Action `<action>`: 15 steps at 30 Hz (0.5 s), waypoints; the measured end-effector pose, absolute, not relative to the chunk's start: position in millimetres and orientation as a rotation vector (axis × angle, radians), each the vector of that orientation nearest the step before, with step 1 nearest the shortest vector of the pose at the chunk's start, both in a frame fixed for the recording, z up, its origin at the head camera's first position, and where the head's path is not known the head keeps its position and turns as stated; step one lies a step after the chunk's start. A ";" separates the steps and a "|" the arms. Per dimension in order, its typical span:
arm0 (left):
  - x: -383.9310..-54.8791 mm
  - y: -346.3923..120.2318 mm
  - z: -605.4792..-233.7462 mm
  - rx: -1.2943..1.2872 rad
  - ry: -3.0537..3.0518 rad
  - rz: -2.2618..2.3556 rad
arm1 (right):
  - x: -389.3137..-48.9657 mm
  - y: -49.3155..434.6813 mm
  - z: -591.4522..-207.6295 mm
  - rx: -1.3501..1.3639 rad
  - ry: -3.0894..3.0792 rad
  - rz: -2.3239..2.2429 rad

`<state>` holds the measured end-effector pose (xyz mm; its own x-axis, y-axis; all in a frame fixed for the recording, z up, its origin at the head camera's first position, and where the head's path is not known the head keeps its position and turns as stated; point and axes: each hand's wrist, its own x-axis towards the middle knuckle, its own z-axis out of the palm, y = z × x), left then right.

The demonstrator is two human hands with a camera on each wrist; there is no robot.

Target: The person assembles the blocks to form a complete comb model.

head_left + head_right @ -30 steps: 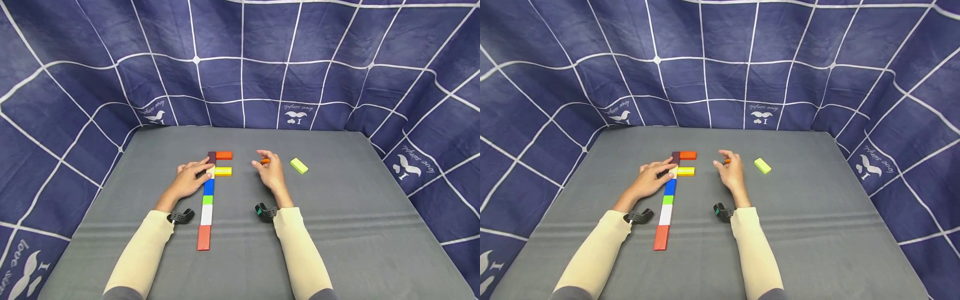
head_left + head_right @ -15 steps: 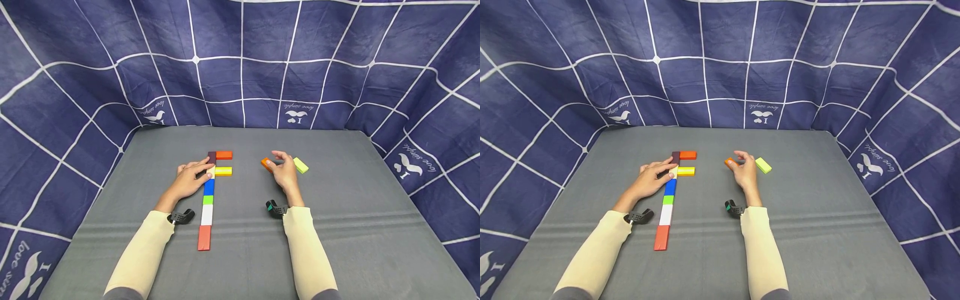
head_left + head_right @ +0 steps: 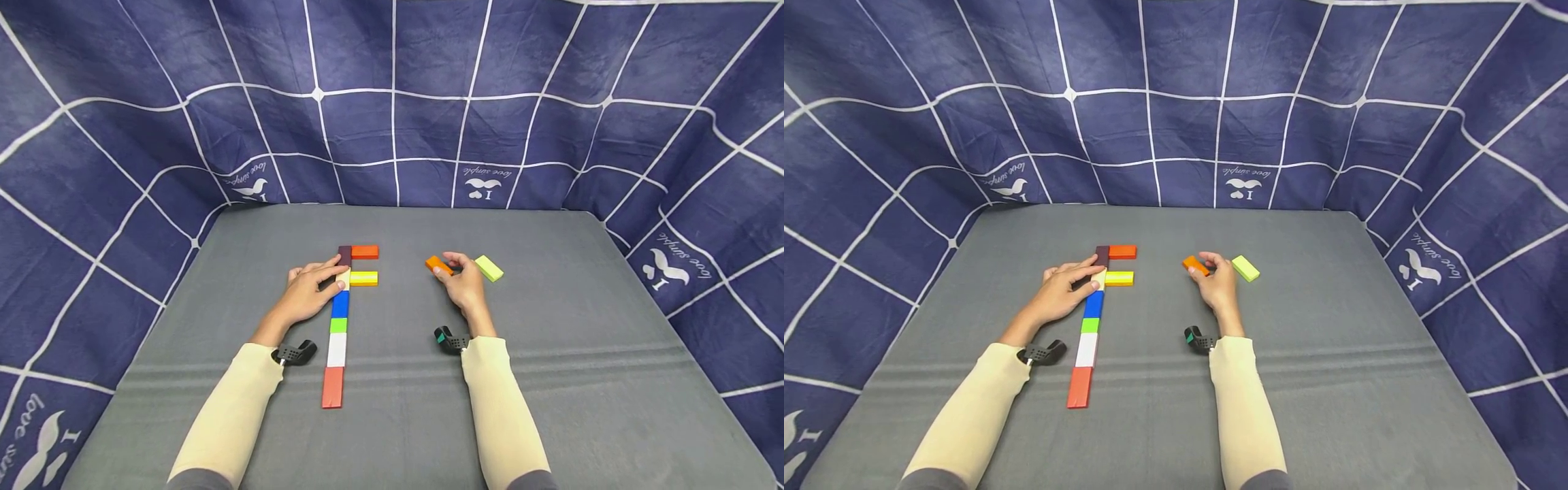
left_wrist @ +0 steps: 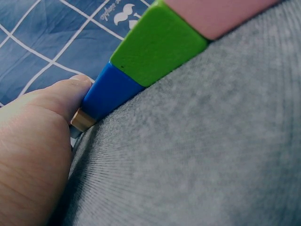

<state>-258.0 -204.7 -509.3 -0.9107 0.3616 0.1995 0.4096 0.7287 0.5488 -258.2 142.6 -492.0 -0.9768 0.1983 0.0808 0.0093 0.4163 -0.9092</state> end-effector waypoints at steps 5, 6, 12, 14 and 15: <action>-258.8 -205.3 -509.3 -0.636 -2.846 -0.932 | -258.0 144.3 -494.8 -0.197 -2.516 1.646; -259.0 -205.3 -509.3 -0.637 -2.845 -0.932 | -258.0 144.7 -495.3 -0.204 -2.523 1.653; -259.1 -205.0 -508.9 -0.638 -2.846 -0.930 | -256.7 146.7 -495.4 -0.216 -2.574 1.614; -259.1 -204.5 -508.7 -0.639 -2.847 -0.929 | -255.9 147.0 -494.7 -0.211 -2.587 1.594; -259.3 -204.2 -508.7 -0.639 -2.847 -0.928 | -255.6 147.3 -494.3 -0.210 -2.593 1.585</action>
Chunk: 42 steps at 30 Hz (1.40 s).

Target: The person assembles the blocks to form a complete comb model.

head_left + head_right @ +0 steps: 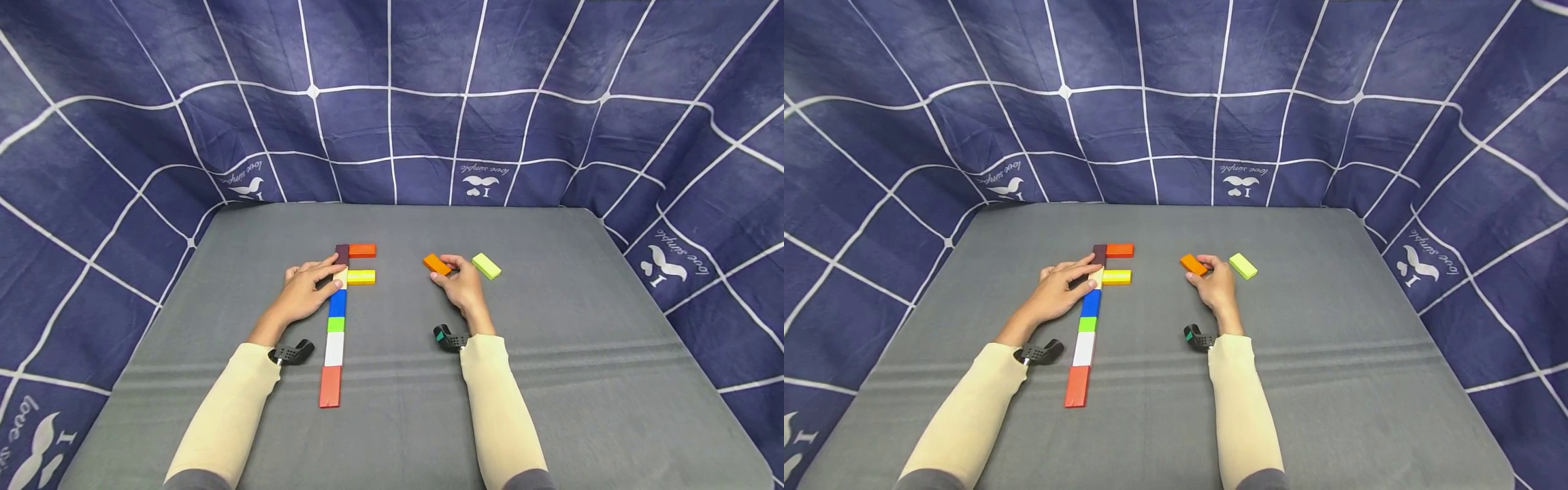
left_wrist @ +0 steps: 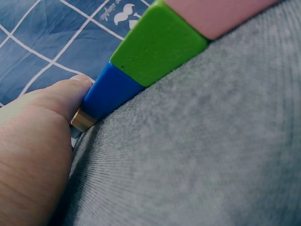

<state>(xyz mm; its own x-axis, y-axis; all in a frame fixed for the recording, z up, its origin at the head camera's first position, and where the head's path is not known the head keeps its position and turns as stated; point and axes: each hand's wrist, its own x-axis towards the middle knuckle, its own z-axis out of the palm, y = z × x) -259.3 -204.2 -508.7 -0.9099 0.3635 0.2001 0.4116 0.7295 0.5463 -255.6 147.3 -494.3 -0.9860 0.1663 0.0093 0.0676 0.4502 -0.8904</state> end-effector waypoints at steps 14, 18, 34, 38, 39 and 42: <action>-259.8 -204.6 -508.6 -0.633 -2.846 -0.919 | -255.6 144.0 -494.5 -0.228 -2.627 1.464; -259.9 -204.8 -508.3 -0.637 -2.846 -0.922 | -255.8 142.8 -493.7 -0.248 -2.624 1.435; -259.9 -204.7 -506.6 -0.644 -2.838 -0.930 | -256.4 144.7 -496.9 -0.220 -2.549 1.535; -258.6 -204.5 -504.5 -0.650 -2.835 -0.932 | -257.2 144.7 -497.3 -0.204 -2.524 1.582; -258.3 -204.3 -503.8 -0.651 -2.835 -0.933 | -257.3 144.7 -497.1 -0.202 -2.518 1.590; -257.3 -204.2 -503.2 -0.651 -2.842 -0.937 | -257.1 144.5 -496.3 -0.207 -2.508 1.613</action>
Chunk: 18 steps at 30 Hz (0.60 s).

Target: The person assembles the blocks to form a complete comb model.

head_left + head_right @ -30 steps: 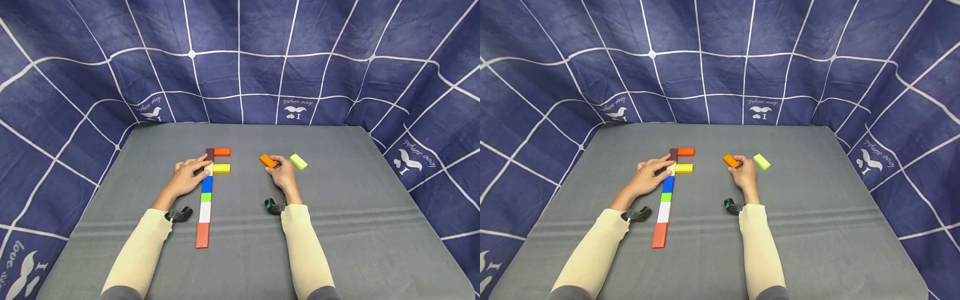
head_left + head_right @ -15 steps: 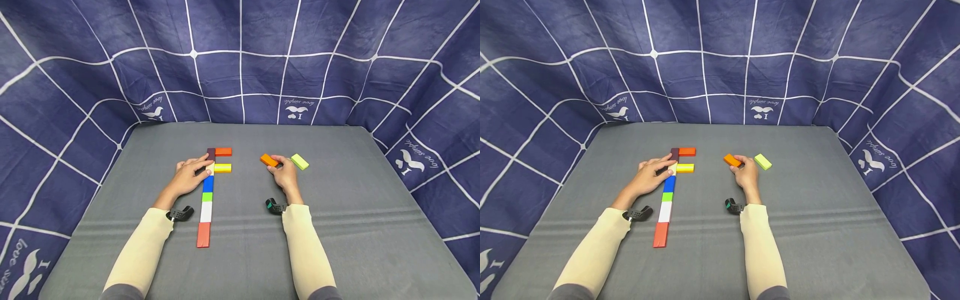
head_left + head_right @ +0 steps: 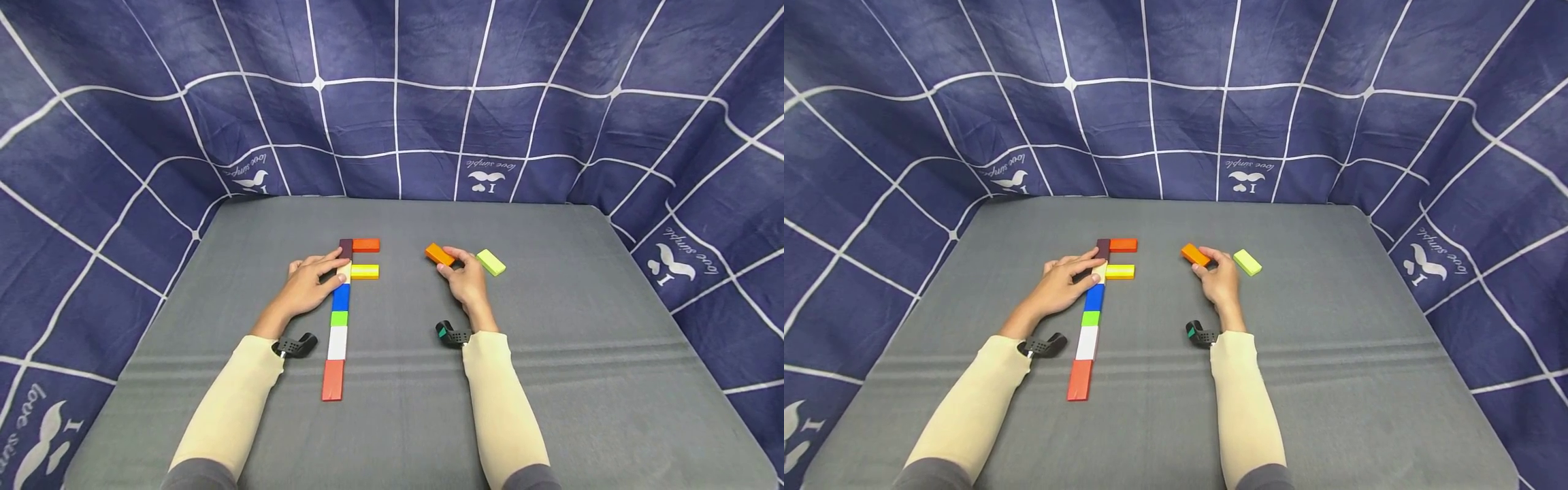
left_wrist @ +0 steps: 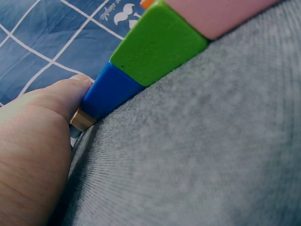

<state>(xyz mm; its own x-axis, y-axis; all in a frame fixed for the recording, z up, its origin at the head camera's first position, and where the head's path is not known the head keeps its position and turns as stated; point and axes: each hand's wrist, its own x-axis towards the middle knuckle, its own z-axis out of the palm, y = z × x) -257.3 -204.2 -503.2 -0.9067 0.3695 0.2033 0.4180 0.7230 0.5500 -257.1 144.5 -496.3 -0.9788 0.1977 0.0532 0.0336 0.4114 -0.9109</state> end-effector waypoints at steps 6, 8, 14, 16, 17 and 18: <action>-259.0 -205.4 -503.8 -0.644 -2.839 -0.925 | -258.9 142.8 -490.2 -0.171 -2.462 1.687; -259.7 -205.6 -505.2 -0.649 -2.832 -0.924 | -259.1 142.0 -487.7 -0.143 -2.451 1.717; -259.4 -205.7 -508.8 -0.651 -2.839 -0.920 | -257.0 137.2 -478.7 -0.081 -2.428 1.840; -259.6 -205.8 -509.5 -0.645 -2.842 -0.916 | -255.8 134.8 -475.6 -0.061 -2.412 1.870; -259.8 -205.9 -509.5 -0.644 -2.840 -0.917 | -255.1 133.1 -473.7 -0.050 -2.406 1.881; -259.9 -206.0 -509.5 -0.642 -2.839 -0.918 | -254.5 131.3 -472.0 -0.032 -2.401 1.885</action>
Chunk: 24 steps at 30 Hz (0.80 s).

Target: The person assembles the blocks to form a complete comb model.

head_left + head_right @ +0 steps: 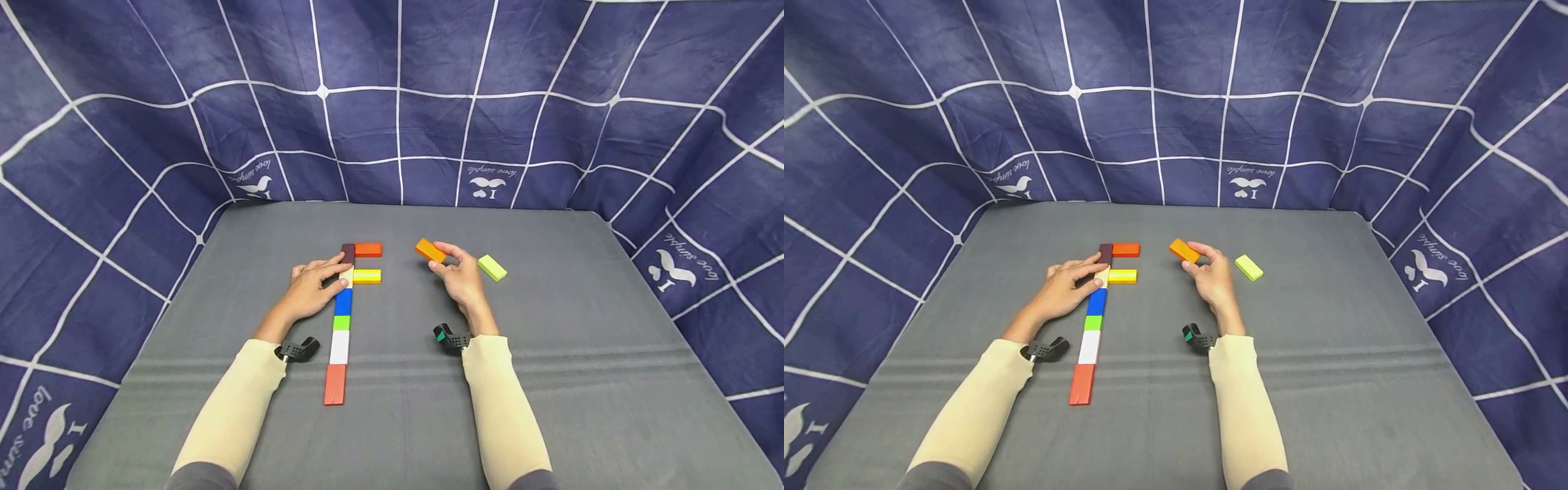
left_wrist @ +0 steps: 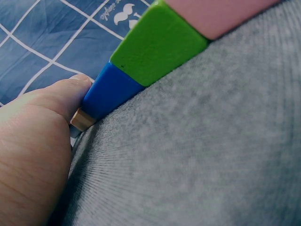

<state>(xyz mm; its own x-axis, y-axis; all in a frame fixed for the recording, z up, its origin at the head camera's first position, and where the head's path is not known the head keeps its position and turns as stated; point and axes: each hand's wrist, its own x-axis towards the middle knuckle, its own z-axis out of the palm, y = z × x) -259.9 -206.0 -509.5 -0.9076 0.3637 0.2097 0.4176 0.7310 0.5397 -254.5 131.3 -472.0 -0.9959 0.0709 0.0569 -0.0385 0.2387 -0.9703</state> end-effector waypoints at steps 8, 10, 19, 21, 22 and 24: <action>-259.7 -204.5 -510.1 -0.653 -2.827 -0.933 | -246.1 112.1 -462.1 0.074 -2.400 1.901; -259.3 -205.2 -510.1 -0.645 -2.822 -0.936 | -243.3 105.9 -460.8 0.095 -2.399 1.907; -259.5 -207.0 -510.7 -0.637 -2.835 -0.916 | -232.5 83.3 -462.5 0.124 -2.397 1.975; -259.8 -206.8 -511.2 -0.637 -2.837 -0.914 | -230.1 79.3 -464.4 0.143 -2.405 1.995; -260.0 -206.5 -511.2 -0.638 -2.839 -0.917 | -228.9 77.4 -465.6 0.149 -2.408 2.005; -260.1 -206.0 -511.0 -0.643 -2.838 -0.919 | -227.0 74.0 -468.3 0.174 -2.416 2.018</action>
<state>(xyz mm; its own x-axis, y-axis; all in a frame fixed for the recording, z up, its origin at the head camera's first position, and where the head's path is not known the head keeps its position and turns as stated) -260.1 -206.0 -511.0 -0.9074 0.3640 0.2100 0.4180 0.7304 0.5401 -227.0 74.0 -468.3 -0.9938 -0.0917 0.0623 -0.0777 0.1747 -0.9816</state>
